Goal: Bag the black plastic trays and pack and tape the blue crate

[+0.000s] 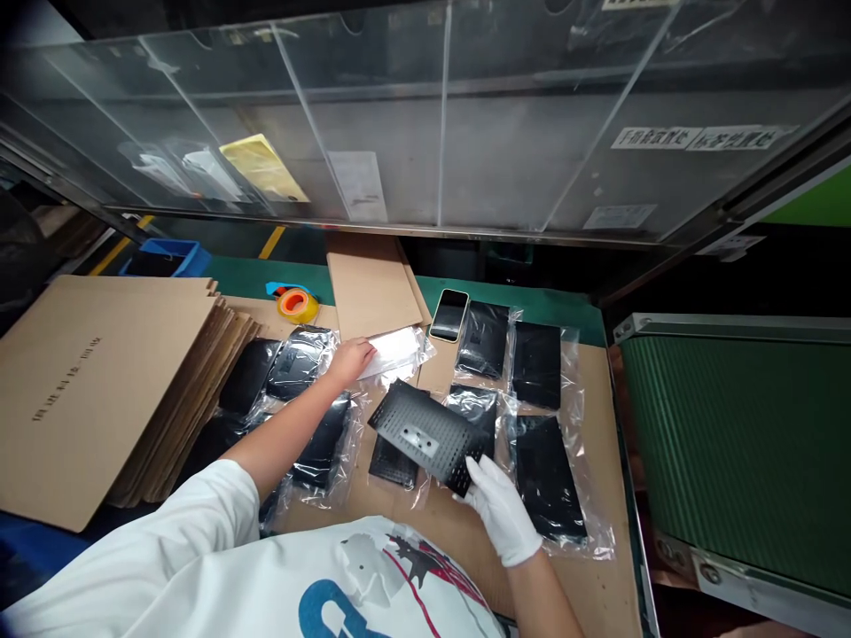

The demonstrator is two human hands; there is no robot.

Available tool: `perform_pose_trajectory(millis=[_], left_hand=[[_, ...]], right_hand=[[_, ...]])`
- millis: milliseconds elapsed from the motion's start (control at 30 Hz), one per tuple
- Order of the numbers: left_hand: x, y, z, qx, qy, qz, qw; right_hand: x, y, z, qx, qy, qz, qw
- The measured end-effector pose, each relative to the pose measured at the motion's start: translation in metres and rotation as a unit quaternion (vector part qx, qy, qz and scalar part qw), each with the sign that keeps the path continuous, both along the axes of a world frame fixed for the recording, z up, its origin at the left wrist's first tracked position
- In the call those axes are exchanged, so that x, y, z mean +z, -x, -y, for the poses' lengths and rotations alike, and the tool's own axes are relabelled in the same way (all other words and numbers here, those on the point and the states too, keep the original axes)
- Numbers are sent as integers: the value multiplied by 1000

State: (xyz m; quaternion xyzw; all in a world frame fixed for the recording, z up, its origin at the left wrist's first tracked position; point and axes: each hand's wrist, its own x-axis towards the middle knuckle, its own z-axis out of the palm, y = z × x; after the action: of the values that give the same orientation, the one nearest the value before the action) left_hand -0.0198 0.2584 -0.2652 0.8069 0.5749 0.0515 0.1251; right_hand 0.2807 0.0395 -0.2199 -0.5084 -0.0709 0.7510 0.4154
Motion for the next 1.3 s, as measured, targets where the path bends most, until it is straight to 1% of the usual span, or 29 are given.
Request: perform_pose_trajectory(millis=[100, 200, 267, 333, 433, 500, 567, 700, 833, 1000, 1133, 1300], left_hand=[[2, -1, 3, -1, -1, -10, 1000], [3, -2, 6, 5, -5, -12, 1000], [2, -2, 7, 8, -10, -12, 1000], [2, -2, 7, 7, -13, -12, 1000], [2, 0, 6, 4, -14, -13, 1000], [2, 1, 5, -2, -11, -13, 1000], [2, 2, 4, -14, -5, -12, 1000], [1, 3, 3, -40, 6, -9, 999], [1, 2, 3, -30, 4, -11, 999], [2, 2, 2, -28, 5, -17, 999], [2, 3, 0, -39, 12, -20, 999], [4, 3, 0, -61, 20, -24, 998]], right_hand=[[2, 8, -32, -2, -23, 15, 1000], [0, 20, -63, 5, -20, 11, 1000], [-5, 25, -78, 14, -16, 10, 1000], [-12, 28, -86, 17, -7, 20, 1000], [-21, 29, -87, 16, 8, 32, 999], [-23, 28, -85, 12, 12, 31, 999], [-23, 27, -84, 13, 12, 24, 1000], [-21, 28, -88, 46, -1, 30, 999], [-20, 29, -96, 62, 6, 58, 996], [-20, 28, -100, 74, 10, 61, 995], [-21, 26, -103, 77, 7, 60, 995], [-27, 23, -108, 63, -2, 76, 995]])
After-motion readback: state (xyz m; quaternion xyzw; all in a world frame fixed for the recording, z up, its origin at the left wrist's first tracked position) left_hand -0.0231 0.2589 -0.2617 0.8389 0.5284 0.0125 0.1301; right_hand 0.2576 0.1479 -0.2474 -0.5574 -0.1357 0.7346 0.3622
